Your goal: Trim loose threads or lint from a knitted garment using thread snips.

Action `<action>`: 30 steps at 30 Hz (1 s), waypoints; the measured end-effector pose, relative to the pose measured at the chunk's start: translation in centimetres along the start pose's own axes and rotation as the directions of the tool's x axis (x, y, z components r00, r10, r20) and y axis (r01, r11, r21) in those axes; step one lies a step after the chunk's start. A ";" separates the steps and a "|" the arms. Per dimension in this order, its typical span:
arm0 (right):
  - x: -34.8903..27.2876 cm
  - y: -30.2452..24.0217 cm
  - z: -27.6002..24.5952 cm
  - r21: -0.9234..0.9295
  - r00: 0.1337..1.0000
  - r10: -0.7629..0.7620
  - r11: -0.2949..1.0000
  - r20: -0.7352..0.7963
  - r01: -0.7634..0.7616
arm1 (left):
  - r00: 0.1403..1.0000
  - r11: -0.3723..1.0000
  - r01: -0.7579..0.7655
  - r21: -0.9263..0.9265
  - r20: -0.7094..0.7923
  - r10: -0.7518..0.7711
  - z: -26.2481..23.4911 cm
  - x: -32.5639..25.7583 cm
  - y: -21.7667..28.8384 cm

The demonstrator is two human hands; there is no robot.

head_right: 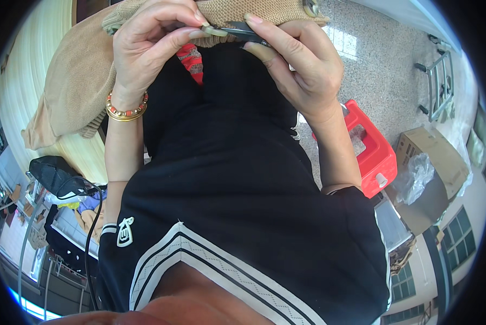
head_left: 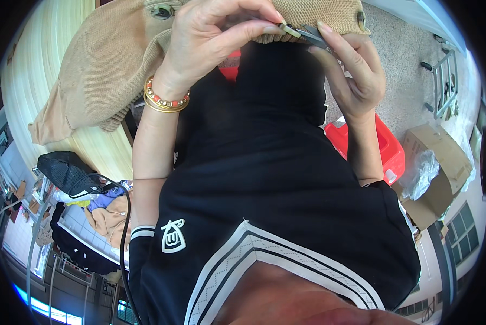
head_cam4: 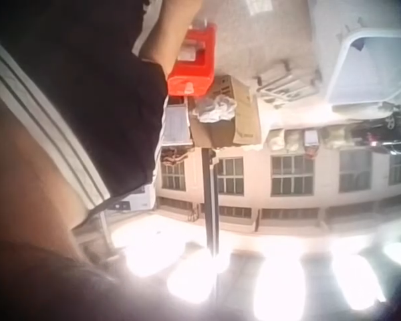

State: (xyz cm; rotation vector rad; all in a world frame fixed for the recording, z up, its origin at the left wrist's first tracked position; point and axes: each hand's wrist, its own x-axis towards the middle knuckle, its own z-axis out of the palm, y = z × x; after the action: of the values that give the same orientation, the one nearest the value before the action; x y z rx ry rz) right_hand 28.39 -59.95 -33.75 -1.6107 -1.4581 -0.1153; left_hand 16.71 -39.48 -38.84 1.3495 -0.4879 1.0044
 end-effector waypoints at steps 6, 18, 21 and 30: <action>0.2 0.4 0.0 -0.024 0.999 -0.038 0.999 0.012 0.039 | 1.000 0.999 -0.009 0.046 0.026 0.007 0.0 0.2 0.2; 0.8 0.3 0.1 -0.076 0.996 -0.077 0.994 0.038 0.079 | 1.000 0.999 0.008 0.035 0.002 -0.008 0.1 -0.2 0.3; 1.1 0.1 0.4 -0.045 0.997 -0.074 0.996 0.030 0.075 | 0.996 0.994 0.088 -0.071 -0.018 -0.089 0.2 -0.3 0.9; 2.1 -0.5 -0.8 0.061 0.992 0.062 0.997 -0.111 -0.056 | 0.821 0.781 0.569 0.257 -0.218 -0.527 -5.9 -1.3 8.7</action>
State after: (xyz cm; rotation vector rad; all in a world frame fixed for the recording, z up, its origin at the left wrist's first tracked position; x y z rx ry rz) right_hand 28.98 -59.00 -31.79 -1.5739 -1.3154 -0.1275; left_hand 7.51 -35.05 -36.15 1.5667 0.1887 0.6843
